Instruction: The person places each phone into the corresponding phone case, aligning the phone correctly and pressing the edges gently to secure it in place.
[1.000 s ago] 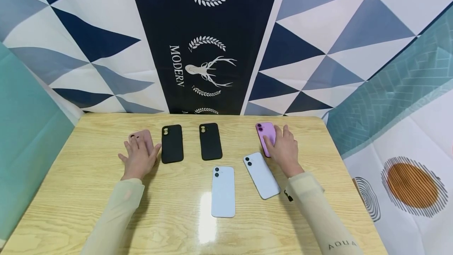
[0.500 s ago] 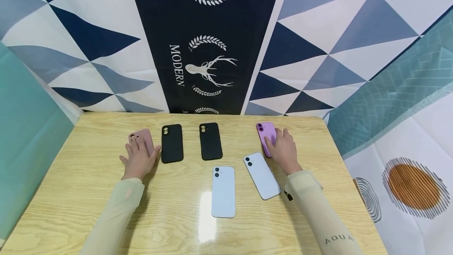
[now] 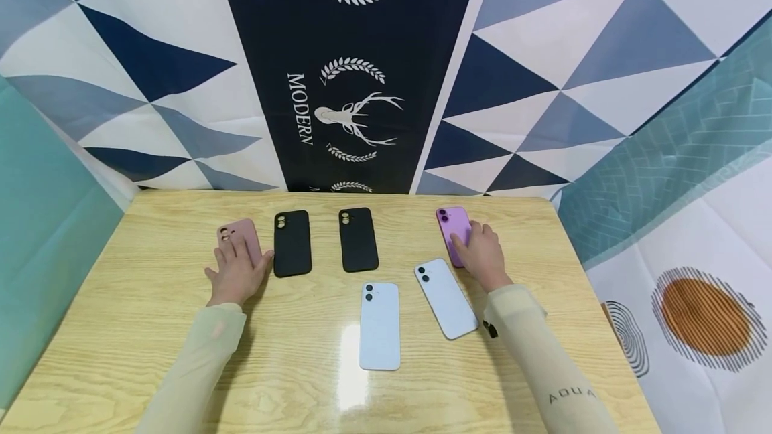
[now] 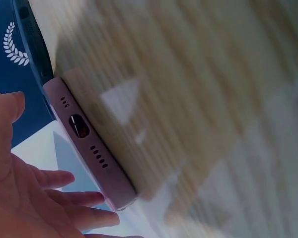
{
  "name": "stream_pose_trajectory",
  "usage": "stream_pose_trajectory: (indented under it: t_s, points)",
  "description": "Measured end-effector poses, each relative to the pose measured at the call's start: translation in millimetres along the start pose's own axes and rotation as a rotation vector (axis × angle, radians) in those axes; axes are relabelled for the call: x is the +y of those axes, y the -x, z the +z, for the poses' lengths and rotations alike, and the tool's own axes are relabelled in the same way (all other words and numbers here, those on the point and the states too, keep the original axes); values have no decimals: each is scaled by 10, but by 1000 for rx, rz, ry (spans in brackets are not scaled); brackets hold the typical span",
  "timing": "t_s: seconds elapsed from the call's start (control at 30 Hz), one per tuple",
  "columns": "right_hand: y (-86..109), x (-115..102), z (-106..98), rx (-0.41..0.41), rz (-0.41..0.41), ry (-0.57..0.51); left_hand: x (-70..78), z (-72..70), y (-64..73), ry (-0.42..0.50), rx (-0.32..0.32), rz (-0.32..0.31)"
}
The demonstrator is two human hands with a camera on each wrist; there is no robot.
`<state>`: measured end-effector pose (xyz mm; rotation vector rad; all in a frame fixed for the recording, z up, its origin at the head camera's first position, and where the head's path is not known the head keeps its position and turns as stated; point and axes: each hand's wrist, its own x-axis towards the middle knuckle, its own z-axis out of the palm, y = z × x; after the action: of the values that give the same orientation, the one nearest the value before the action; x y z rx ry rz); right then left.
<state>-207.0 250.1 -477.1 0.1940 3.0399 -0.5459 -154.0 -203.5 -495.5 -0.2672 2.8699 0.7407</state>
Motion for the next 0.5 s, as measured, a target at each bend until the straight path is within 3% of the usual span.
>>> stream_pose_trajectory:
  t_s: [0.5]
  points:
    - [-111, 9, 68, -100, 87, -19, -26, -16, -38, -8, -26, -11]
